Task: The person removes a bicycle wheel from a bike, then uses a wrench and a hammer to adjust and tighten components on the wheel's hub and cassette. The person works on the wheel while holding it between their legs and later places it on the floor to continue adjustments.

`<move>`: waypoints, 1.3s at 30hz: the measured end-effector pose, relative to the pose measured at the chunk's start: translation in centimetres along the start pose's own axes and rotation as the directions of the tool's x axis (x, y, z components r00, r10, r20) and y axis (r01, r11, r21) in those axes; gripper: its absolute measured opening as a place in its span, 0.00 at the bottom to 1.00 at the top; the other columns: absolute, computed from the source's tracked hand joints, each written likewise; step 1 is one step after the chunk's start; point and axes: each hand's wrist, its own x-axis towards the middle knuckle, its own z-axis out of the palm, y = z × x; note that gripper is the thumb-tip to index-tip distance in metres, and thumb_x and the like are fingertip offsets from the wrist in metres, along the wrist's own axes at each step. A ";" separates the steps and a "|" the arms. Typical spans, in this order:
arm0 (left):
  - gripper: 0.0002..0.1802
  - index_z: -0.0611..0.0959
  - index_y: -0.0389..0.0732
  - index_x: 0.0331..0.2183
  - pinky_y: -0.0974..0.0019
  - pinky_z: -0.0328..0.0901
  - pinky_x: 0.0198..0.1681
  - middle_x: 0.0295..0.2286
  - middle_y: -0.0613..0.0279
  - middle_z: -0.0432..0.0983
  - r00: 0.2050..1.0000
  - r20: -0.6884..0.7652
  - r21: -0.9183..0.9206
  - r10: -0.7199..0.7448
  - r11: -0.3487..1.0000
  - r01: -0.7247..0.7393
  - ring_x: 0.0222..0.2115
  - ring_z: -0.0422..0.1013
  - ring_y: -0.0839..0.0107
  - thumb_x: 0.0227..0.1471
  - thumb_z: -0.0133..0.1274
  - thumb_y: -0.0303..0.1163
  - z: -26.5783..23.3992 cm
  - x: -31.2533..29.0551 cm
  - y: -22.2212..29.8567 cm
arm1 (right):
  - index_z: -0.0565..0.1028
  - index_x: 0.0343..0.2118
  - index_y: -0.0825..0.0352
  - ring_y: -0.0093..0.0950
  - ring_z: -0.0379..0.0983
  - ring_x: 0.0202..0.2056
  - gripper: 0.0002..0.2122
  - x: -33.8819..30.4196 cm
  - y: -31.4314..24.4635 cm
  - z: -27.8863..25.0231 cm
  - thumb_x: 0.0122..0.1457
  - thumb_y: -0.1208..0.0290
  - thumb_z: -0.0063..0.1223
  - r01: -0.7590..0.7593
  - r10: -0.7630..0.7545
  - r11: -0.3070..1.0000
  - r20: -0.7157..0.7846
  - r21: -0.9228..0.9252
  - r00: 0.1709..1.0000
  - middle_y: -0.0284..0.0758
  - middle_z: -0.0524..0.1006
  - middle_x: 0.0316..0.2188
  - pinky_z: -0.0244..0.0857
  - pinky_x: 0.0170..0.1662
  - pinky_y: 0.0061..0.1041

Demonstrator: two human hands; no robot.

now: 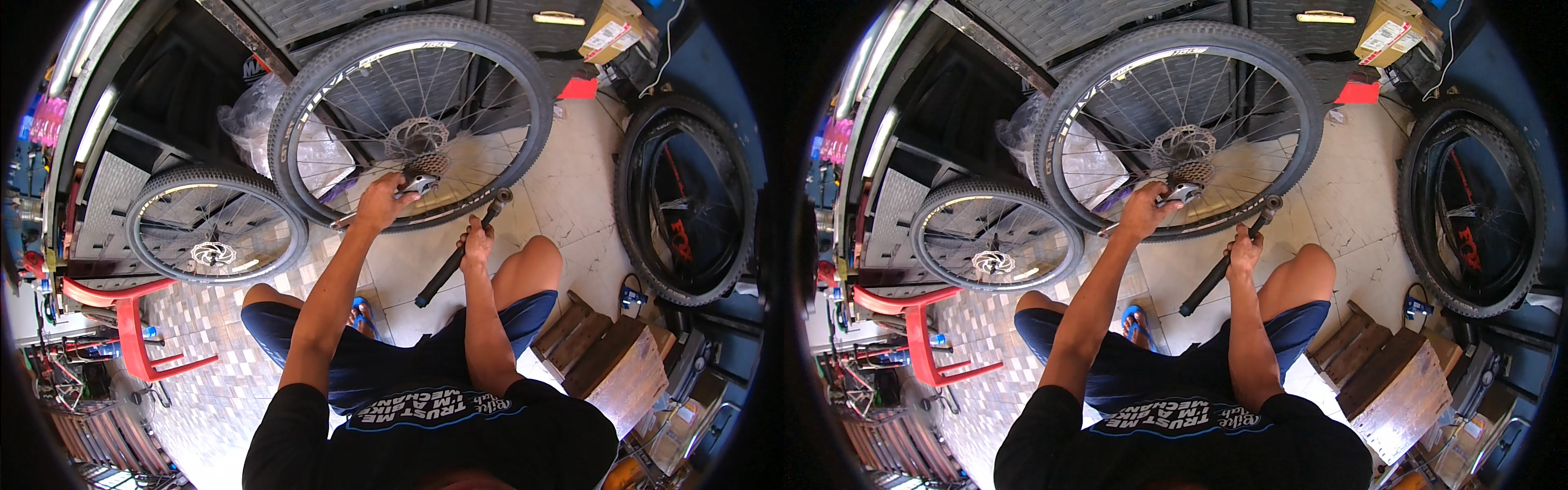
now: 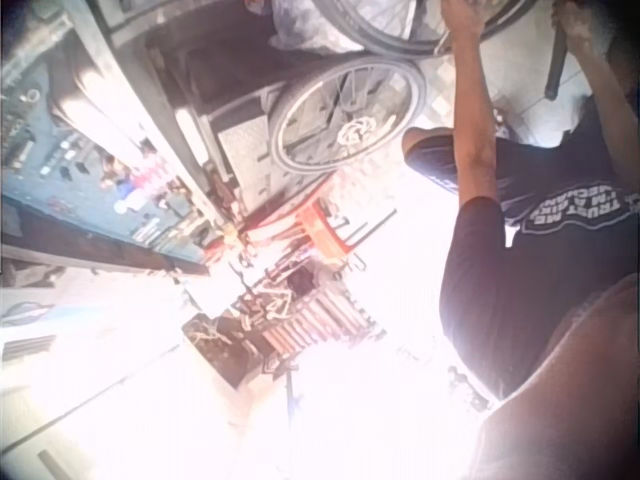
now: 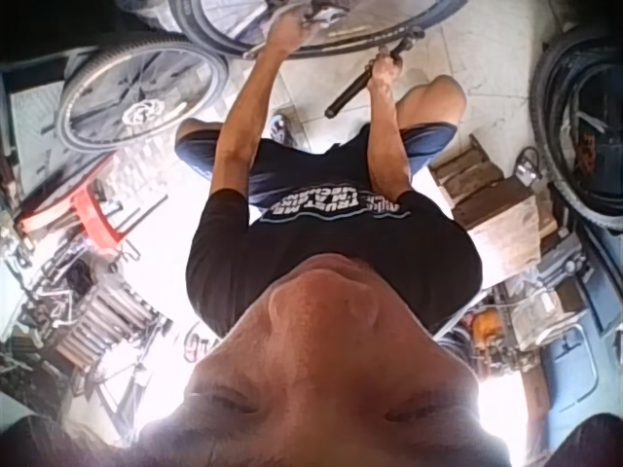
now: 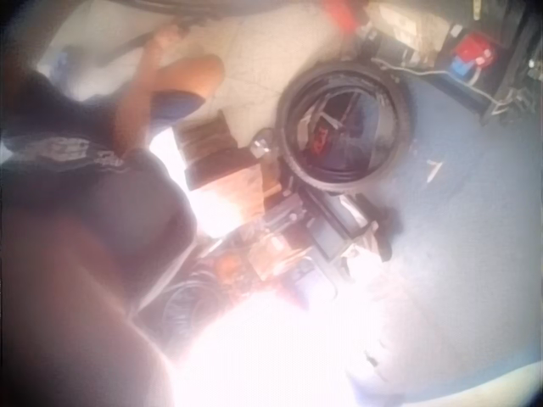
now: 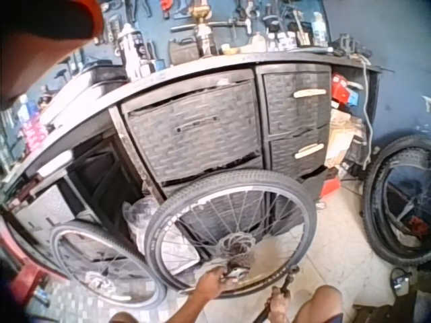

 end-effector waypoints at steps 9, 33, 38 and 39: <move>0.20 0.83 0.38 0.41 0.49 0.72 0.42 0.39 0.51 0.82 0.998 0.028 0.094 -0.053 0.994 0.050 0.39 0.78 0.47 0.49 0.66 0.40 0.1 0.1 1.5 | 0.66 0.37 0.63 0.22 0.62 0.18 0.12 -0.2 -0.1 0.2 0.59 0.65 0.58 0.006 -0.006 1.000 0.011 -0.013 1.000 0.30 0.66 0.24 0.61 0.18 0.25; 0.18 0.80 0.38 0.39 0.47 0.70 0.39 0.37 0.49 0.80 0.994 -0.062 0.137 0.093 0.987 -0.084 0.38 0.77 0.44 0.55 0.63 0.42 0.8 -0.8 0.8 | 0.67 0.37 0.60 0.19 0.62 0.17 0.09 -0.8 -0.7 -0.1 0.62 0.69 0.57 0.073 -0.073 0.997 0.135 0.004 0.988 0.28 0.66 0.22 0.59 0.18 0.23; 0.17 0.80 0.37 0.39 0.47 0.70 0.40 0.36 0.49 0.80 0.991 -0.064 0.121 0.121 0.986 -0.112 0.38 0.77 0.44 0.55 0.62 0.40 1.1 -0.7 0.4 | 0.67 0.37 0.61 0.19 0.62 0.17 0.08 -1.2 -1.1 -0.1 0.62 0.69 0.57 0.080 -0.074 0.996 0.138 -0.040 0.988 0.28 0.66 0.22 0.59 0.18 0.24; 0.17 0.80 0.37 0.39 0.47 0.70 0.40 0.36 0.49 0.80 0.990 -0.066 0.123 0.122 0.986 -0.113 0.38 0.77 0.44 0.56 0.62 0.40 1.1 -0.7 0.4 | 0.68 0.37 0.61 0.19 0.62 0.17 0.08 -1.3 -1.1 0.0 0.62 0.68 0.57 0.084 -0.077 0.995 0.139 -0.044 0.987 0.28 0.66 0.22 0.59 0.18 0.24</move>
